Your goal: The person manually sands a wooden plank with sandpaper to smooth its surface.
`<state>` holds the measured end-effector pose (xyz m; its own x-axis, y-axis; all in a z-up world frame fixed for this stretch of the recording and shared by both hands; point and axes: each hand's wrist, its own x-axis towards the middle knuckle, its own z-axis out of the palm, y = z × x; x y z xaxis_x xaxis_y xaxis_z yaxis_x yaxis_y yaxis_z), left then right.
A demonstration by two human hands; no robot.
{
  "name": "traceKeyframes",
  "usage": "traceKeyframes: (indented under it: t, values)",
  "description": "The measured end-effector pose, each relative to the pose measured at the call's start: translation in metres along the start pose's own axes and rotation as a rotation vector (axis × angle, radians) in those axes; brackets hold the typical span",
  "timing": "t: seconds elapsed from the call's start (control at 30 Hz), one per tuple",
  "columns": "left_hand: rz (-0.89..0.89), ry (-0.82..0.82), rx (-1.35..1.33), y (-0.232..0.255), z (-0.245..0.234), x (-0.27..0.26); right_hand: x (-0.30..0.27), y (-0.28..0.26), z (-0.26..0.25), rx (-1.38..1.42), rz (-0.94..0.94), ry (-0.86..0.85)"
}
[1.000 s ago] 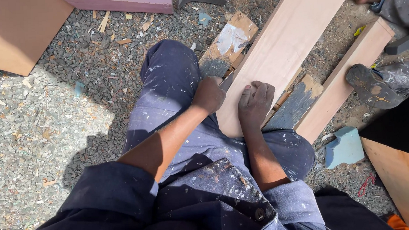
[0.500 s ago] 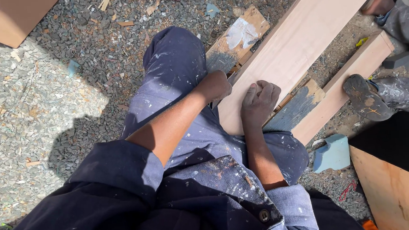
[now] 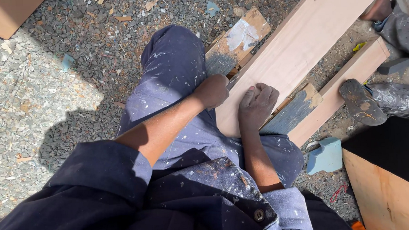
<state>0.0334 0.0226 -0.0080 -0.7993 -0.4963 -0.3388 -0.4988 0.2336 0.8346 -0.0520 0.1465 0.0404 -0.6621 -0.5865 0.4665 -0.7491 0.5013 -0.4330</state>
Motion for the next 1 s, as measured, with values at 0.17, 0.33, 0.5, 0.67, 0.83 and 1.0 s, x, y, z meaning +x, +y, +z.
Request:
traceKeyframes:
  t: [0.17,0.33,0.5,0.67,0.83,1.0]
  values:
    - [-0.022,-0.008,-0.026,0.004,0.000,0.004,-0.002,0.003,0.002,-0.023,-0.004,-0.008]
    - [-0.244,-0.374,0.115,0.019,-0.038,0.019,0.001,0.002,0.004,-0.013,0.011,-0.027]
    - [-0.129,-0.063,0.087,-0.021,0.019,0.042,-0.002,0.002,0.004,-0.037,0.009,-0.033]
    - [-0.265,-0.190,-0.239,0.030,-0.043,-0.008,-0.003,0.007,0.007,-0.041,0.013,-0.039]
    - [-0.100,-0.131,0.025,0.002,-0.010,0.016,-0.004,0.002,0.004,-0.045,0.004,-0.038]
    - [-0.183,-0.047,-0.237,-0.025,0.000,0.027,-0.002,0.005,0.007,-0.047,0.015,-0.038]
